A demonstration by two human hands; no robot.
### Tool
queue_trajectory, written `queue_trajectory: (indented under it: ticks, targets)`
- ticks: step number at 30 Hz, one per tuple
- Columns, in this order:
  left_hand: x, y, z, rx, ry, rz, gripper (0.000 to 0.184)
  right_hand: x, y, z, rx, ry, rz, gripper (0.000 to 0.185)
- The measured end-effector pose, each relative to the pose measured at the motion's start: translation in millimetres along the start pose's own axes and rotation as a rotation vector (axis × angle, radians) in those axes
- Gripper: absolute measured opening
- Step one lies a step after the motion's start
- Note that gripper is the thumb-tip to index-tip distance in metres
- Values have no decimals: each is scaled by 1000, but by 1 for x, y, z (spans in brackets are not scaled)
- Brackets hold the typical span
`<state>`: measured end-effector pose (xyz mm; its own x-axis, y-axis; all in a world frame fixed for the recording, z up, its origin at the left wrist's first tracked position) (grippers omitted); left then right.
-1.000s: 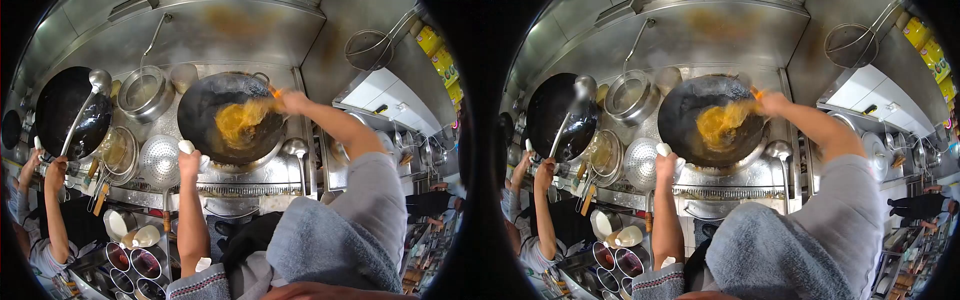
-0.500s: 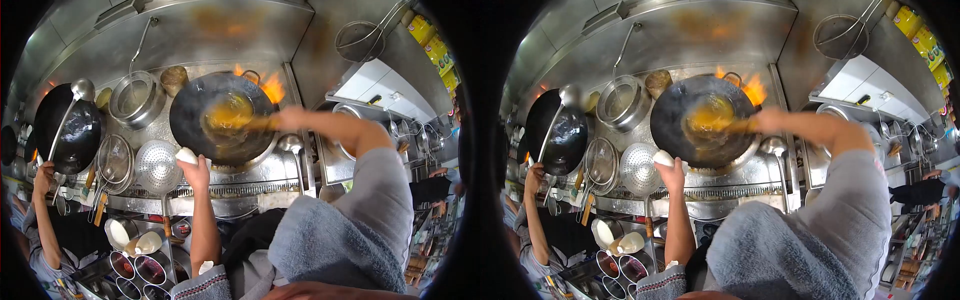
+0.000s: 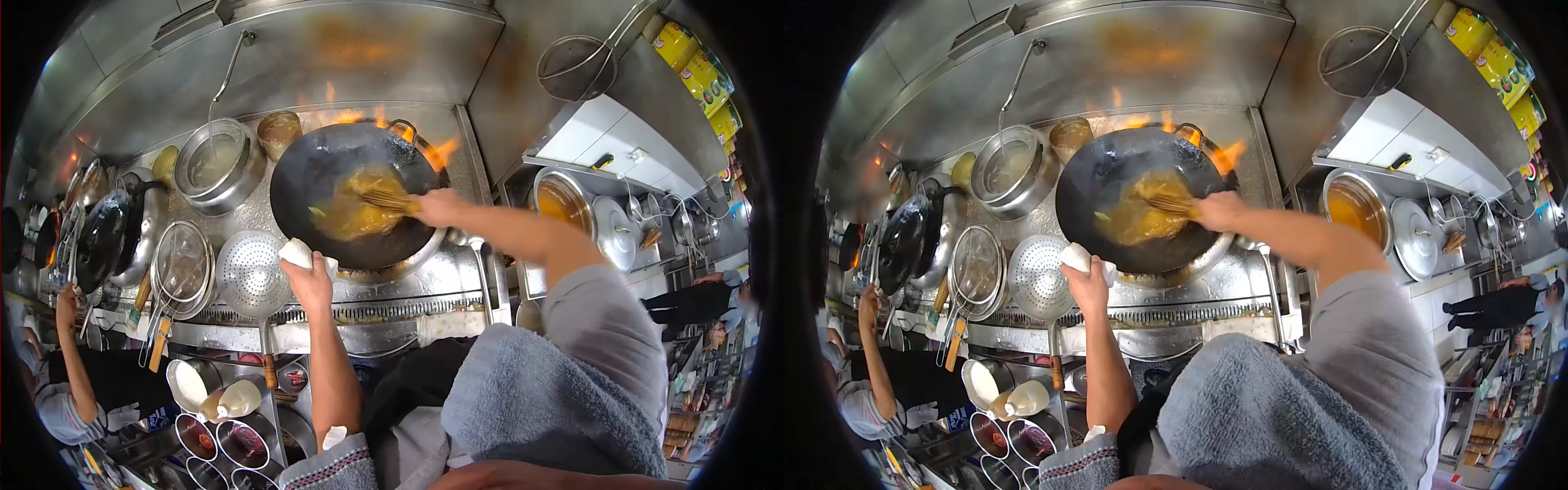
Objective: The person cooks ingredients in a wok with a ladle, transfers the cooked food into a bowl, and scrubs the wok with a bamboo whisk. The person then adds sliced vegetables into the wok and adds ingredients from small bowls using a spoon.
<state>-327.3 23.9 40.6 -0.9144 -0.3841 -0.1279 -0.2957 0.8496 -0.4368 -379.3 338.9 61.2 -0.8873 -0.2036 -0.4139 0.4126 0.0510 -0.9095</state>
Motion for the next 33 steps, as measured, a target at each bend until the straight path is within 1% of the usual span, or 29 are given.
queue_trajectory:
  ticks: [2, 3, 4, 5, 6, 7, 9, 10, 11, 12, 13, 14, 15, 16, 17, 19, 20, 21, 22, 23, 24, 25, 26, 27, 28, 29, 31, 32, 33]
  targets:
    - [1, 0, 8, 6, 12, -28, 61, -16, -24, -54, -294, -73, 40, 45]
    - [6, 3, 17, 60, 5, -22, 62, -8, -44, -73, -333, 0, 72, 44]
    - [13, 7, 18, 101, -2, -28, 62, 22, -50, -101, -368, -59, -110, 45]
    - [16, 6, 15, 97, -15, -40, 62, 53, -69, -100, -369, -14, -85, 45]
    - [14, 2, 12, 104, -35, -14, 63, 70, -70, -93, -359, 37, -50, 45]
    - [13, -1, 10, 112, -50, 14, 63, 66, -57, -88, -354, 31, -40, 45]
    - [21, 2, 18, 84, -33, -17, 65, 52, -33, -77, -220, 117, -207, 49]
    - [24, 2, 20, 28, 1, 30, 65, 32, -23, -74, -194, 126, -217, 50]
    - [28, -3, 24, -13, 34, 78, 64, 14, -16, -71, -201, 111, -164, 52]
    - [36, -8, 32, 46, 119, 152, 62, 0, -15, -65, -206, 90, -112, 53]
    - [42, -14, 39, 105, 193, 220, 61, -9, -21, -55, -208, 66, -112, 53]
    - [27, -35, 7, 317, 40, 283, 61, -22, -23, -39, -167, 70, -63, 55]
    - [20, -46, -14, 425, 38, 378, 67, -31, -16, -25, -127, 69, -14, 58]
    - [6, -48, -34, 531, 45, 383, 66, -29, -6, -17, -82, 73, -33, 58]
    - [-14, -56, -77, 700, 49, 632, 59, -26, 4, -8, -37, 65, -51, 59]
    - [-51, -40, -103, 663, 418, 897, 53, -40, 2, 22, 33, 109, 37, 59]
    - [-69, -13, -92, 735, 544, 990, 49, -42, 9, 24, 4, 103, 72, 60]
    - [-95, -5, -102, 839, 703, 1102, 41, -40, 10, 27, -28, 109, 102, 61]
    - [-118, 9, -100, 894, 727, 1168, 38, -45, -8, 45, -23, 84, 95, 61]
    - [-135, 14, -112, 1042, 858, 1302, 33, -63, -40, 68, -48, -1, -15, 61]
    - [-146, 37, -100, 1094, 954, 1348, 32, -79, -71, 89, -79, -71, -128, 61]
    - [-153, 55, -93, 1100, 978, 1360, 32, -82, -93, 117, 24, -296, -217, 57]
    - [-162, 74, -86, 1080, 969, 1362, 33, -90, -108, 156, 173, -597, -337, 54]
    - [-172, 104, -70, 1061, 970, 1370, 34, -89, -103, 190, 446, -878, -305, 57]
    - [-183, 126, -57, 1067, 974, 1402, 36, -106, -113, 230, 617, -1102, -112, 58]
    - [-188, 140, -46, 1082, 973, 1436, 38, -105, -97, 265, 916, -1229, 235, 57]
    - [-191, 152, -28, 1103, 957, 1487, 43, -118, -77, 308, 966, -1410, 583, 55]
    - [-188, 150, -22, 1112, 943, 1509, 45, -118, -71, 301, 983, -1402, 568, 55]
    - [-181, 142, -20, 1116, 925, 1528, 48, -117, -64, 286, 844, -1309, 594, 57]
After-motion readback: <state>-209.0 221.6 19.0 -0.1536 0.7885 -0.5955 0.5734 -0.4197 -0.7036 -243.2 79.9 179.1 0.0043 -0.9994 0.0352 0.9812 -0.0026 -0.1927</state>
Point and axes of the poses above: each hand's wrist, its own x-axis towards the middle knuckle, its own y-axis out of the palm, z = x × y, the point moved 1 cm from there along x, towards the middle knuckle, and after that the axes turned 6 degrees about -y, right-handed, at the moved point
